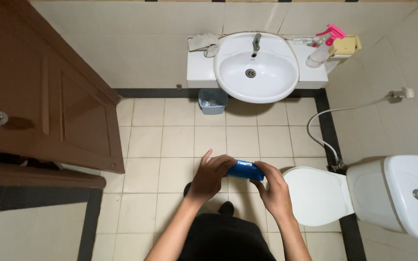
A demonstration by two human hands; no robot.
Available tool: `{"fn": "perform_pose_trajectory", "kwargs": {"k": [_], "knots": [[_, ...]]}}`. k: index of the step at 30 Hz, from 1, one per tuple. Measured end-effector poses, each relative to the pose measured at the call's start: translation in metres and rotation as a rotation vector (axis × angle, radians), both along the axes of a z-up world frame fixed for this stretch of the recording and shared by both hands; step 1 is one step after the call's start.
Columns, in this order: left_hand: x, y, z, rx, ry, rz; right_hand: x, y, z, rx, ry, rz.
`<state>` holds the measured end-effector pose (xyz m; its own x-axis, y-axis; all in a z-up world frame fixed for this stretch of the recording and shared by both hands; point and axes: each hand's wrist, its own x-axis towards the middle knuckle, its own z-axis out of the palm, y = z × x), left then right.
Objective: The person scrubs the inside of a white bathroom sink with a blue brush, then moves to scrub the grout lines on the tiled wall above the sink. The person also briefly handles a pink spray bottle.
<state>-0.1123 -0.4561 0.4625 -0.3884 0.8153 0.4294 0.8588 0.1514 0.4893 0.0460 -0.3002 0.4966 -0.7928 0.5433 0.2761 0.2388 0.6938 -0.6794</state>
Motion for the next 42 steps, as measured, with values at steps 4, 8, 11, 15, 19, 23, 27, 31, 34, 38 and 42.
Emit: {"fn": "perform_pose_trajectory", "kwargs": {"k": [4, 8, 11, 15, 19, 23, 27, 31, 34, 38, 42], "knots": [[-0.007, 0.005, 0.007, -0.022, 0.004, -0.032, -0.003, -0.001, 0.0, -0.013, 0.041, -0.016], [-0.012, 0.007, 0.008, -0.054, 0.001, -0.047, -0.005, -0.002, -0.004, -0.059, 0.036, -0.062], [-0.016, 0.009, 0.006, -0.054, -0.018, -0.064, -0.007, -0.003, -0.003, -0.053, 0.024, -0.081], [-0.023, 0.008, 0.004, -0.089, -0.044, -0.083, -0.01, -0.005, -0.004, -0.025, 0.06, -0.055], [-0.034, 0.007, -0.005, -0.066, -0.017, -0.086, -0.018, -0.007, -0.005, -0.008, 0.078, -0.05], [-0.051, 0.006, -0.003, -0.086, 0.042, -0.109, -0.033, -0.011, -0.004, -0.032, 0.067, -0.085], [-0.073, 0.004, 0.003, -0.117, 0.046, -0.137, -0.051, -0.016, -0.004, -0.01, 0.072, -0.092], [-0.092, 0.004, 0.005, -0.073, 0.011, -0.155, -0.066, -0.021, 0.001, -0.019, 0.037, -0.122], [-0.105, 0.003, 0.005, -0.096, 0.069, -0.162, -0.077, -0.025, 0.003, -0.018, 0.056, -0.132], [-0.118, 0.0, 0.006, -0.085, 0.054, -0.178, -0.087, -0.03, -0.001, -0.003, 0.055, -0.144], [-0.132, -0.001, 0.001, -0.106, 0.051, -0.187, -0.099, -0.034, -0.005, 0.0, 0.099, -0.137]]}}
